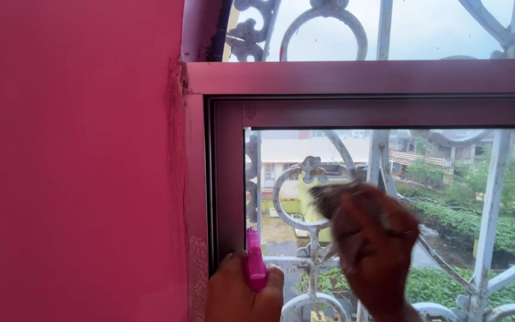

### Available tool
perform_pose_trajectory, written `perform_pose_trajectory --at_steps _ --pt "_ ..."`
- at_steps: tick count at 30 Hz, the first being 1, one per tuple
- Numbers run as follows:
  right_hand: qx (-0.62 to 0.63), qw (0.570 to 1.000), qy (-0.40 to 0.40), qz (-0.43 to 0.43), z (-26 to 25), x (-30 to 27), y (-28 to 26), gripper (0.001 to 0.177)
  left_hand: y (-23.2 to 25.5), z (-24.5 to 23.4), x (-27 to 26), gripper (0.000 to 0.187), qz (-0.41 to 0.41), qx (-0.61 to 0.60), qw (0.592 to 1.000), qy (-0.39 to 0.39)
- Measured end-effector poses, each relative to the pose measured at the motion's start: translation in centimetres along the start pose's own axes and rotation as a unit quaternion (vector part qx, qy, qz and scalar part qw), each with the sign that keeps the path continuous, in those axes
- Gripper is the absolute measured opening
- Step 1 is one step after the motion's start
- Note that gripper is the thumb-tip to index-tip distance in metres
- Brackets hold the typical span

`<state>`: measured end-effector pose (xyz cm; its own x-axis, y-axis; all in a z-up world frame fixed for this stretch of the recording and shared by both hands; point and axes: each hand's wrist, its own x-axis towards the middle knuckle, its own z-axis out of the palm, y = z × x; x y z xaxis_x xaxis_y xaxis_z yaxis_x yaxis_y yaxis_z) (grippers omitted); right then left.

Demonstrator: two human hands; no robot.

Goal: The person cleans a window pane and its frame using a pink spray bottle and a cloth. They repeatedly spray the glass and wipe the surface and edges, working around the decorative metal grille.

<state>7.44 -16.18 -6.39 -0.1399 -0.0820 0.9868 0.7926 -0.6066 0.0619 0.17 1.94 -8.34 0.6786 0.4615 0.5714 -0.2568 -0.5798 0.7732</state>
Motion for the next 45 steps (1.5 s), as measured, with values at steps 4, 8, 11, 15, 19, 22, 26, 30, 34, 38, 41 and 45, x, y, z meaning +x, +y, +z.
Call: perform_pose_trajectory --at_steps 4,8,11,15,19,22,26,30,34,38,41,45 --pt "-0.09 0.994 0.034 0.057 0.1 0.2 -0.1 0.051 0.2 0.2 0.2 0.035 -0.007 0.007 1.0 -0.007" --pt "0.0 1.0 0.009 0.029 1.4 -1.2 -0.8 0.053 0.5 0.3 0.2 0.038 -0.045 0.023 0.999 -0.019" --pt "0.009 0.996 -0.086 -0.016 1.3 -3.8 -2.5 0.062 0.5 0.5 -0.1 0.041 -0.04 0.023 0.999 0.004" --pt "0.019 0.988 -0.147 -0.032 0.5 -5.1 -3.3 0.051 0.6 0.5 -0.2 0.04 -0.036 0.033 0.999 0.005" --pt "-0.019 0.997 -0.073 -0.026 -0.5 -3.1 -1.1 0.056 0.7 0.7 -0.2 0.038 -0.062 0.039 0.997 -0.004" --pt "-0.074 0.996 -0.012 0.051 -0.8 -1.6 0.4 0.062 0.6 0.6 -0.4 0.037 -0.065 0.046 0.997 -0.018" --pt "-0.072 0.99 0.003 0.119 -0.8 -1.7 0.4 0.068 1.0 0.3 -0.3 0.037 -0.067 0.07 0.995 -0.036" --pt "-0.057 0.994 -0.006 0.09 0.0 -3.1 0.2 0.069 1.4 0.4 -0.4 0.041 -0.088 0.077 0.992 -0.043" --pt "0.076 0.996 -0.049 -0.025 0.7 -6.6 -1.1 0.048 1.3 0.6 -0.5 0.044 -0.07 0.078 0.994 -0.022" --pt "0.072 0.988 -0.115 -0.07 1.6 -8.8 -1.6 0.033 0.9 0.4 -0.4 0.043 -0.073 0.05 0.996 -0.033" --pt "0.157 0.97 -0.186 -0.007 0.3 -8.2 -0.2 0.035 0.4 0.5 -0.3 0.041 -0.067 0.047 0.996 -0.031" --pt "0.03 0.989 -0.108 0.094 -1.6 -5.4 1.8 0.044 -0.4 1.0 0.0 0.034 -0.046 0.048 0.998 -0.012"
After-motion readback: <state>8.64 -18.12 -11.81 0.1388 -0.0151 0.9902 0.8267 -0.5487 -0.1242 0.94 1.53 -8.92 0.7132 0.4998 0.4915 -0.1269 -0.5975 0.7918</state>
